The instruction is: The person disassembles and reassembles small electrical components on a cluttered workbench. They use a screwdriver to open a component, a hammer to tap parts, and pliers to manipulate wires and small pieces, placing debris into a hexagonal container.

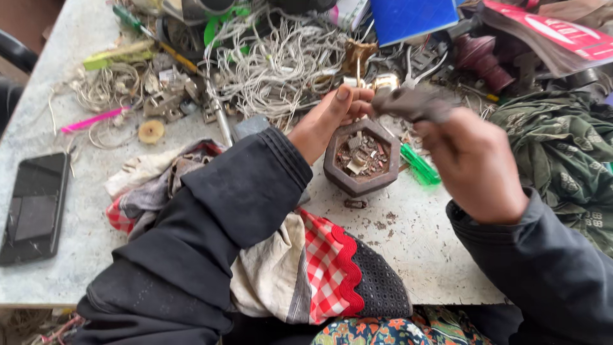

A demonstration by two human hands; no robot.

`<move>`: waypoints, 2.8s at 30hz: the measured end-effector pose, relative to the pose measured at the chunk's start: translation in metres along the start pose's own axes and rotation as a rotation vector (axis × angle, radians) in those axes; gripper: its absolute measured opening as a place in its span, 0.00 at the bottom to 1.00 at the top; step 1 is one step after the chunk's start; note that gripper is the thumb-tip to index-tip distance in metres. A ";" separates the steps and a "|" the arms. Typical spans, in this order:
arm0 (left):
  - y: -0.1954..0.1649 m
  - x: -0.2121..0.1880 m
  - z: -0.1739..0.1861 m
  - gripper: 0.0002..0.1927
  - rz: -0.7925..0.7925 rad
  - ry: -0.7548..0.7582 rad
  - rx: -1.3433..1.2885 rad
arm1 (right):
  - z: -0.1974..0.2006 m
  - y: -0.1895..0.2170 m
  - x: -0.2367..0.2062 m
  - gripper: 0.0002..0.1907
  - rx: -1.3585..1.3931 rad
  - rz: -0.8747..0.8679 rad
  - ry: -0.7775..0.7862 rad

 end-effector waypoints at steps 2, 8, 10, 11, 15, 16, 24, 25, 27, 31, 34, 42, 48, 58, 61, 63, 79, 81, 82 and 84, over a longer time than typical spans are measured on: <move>0.002 -0.001 0.000 0.57 -0.009 -0.013 -0.004 | -0.012 -0.003 0.003 0.12 -0.085 -0.065 0.088; 0.003 -0.003 -0.001 0.43 -0.037 -0.012 -0.021 | -0.016 -0.012 -0.001 0.11 -0.177 0.087 0.111; 0.002 -0.005 -0.004 0.35 -0.056 0.005 -0.020 | -0.003 -0.018 -0.005 0.11 0.022 0.058 0.032; 0.003 -0.006 -0.004 0.33 -0.044 -0.006 -0.019 | -0.002 -0.022 -0.005 0.11 0.055 0.000 0.032; 0.002 -0.008 0.000 0.27 -0.088 -0.054 0.031 | -0.025 -0.009 0.001 0.11 -0.046 0.020 0.160; -0.001 -0.007 0.002 0.27 -0.116 -0.060 0.051 | -0.033 -0.004 0.000 0.12 -0.127 0.080 0.221; 0.006 -0.005 0.015 0.45 0.093 -0.129 0.012 | -0.014 -0.015 -0.007 0.09 -0.002 0.192 -0.002; 0.006 -0.005 0.016 0.47 0.101 -0.128 0.029 | -0.018 -0.013 -0.007 0.07 -0.040 0.219 -0.001; 0.005 -0.005 0.016 0.48 0.097 -0.130 0.030 | -0.036 -0.017 -0.001 0.13 -0.282 0.105 0.142; 0.008 0.000 0.018 0.48 0.089 -0.118 -0.007 | -0.004 0.013 -0.002 0.18 -0.142 0.305 -0.012; 0.012 0.001 0.019 0.48 0.094 -0.128 -0.039 | 0.019 0.010 -0.010 0.15 0.068 0.182 -0.127; 0.009 -0.005 0.022 0.50 0.093 -0.130 0.016 | -0.022 0.000 -0.009 0.13 -0.107 0.154 0.111; 0.015 -0.008 0.021 0.47 0.088 -0.144 -0.003 | -0.020 0.008 -0.004 0.12 -0.110 0.070 0.114; 0.009 -0.007 0.015 0.20 -0.013 -0.109 0.069 | -0.008 -0.011 -0.004 0.09 0.057 0.171 0.045; -0.011 -0.006 0.005 0.14 -0.122 -0.061 0.315 | -0.028 -0.011 -0.002 0.20 -0.234 0.122 0.171; -0.020 -0.007 -0.002 0.13 -0.073 0.010 0.580 | -0.017 -0.020 0.002 0.20 -0.175 0.071 0.170; -0.087 -0.017 -0.034 0.07 -0.475 0.173 1.167 | -0.003 -0.085 0.016 0.13 -0.666 0.102 -0.041; -0.092 -0.018 -0.037 0.06 -0.504 0.172 1.137 | 0.002 -0.064 0.014 0.10 -0.437 0.172 -0.060; -0.094 -0.017 -0.040 0.06 -0.521 0.175 1.120 | 0.004 -0.053 0.012 0.09 -0.325 0.203 -0.070; -0.096 -0.018 -0.042 0.06 -0.522 0.148 1.107 | -0.001 -0.033 0.005 0.12 -0.224 0.251 -0.030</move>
Point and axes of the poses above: each hand's wrist, its own x-axis towards the middle knuckle, its own z-axis out of the back of the hand, y = z × x, the point moved 7 cm from there along x, towards the middle knuckle, and after that the axes turned 10 degrees about -z, right-handed, at the moved point
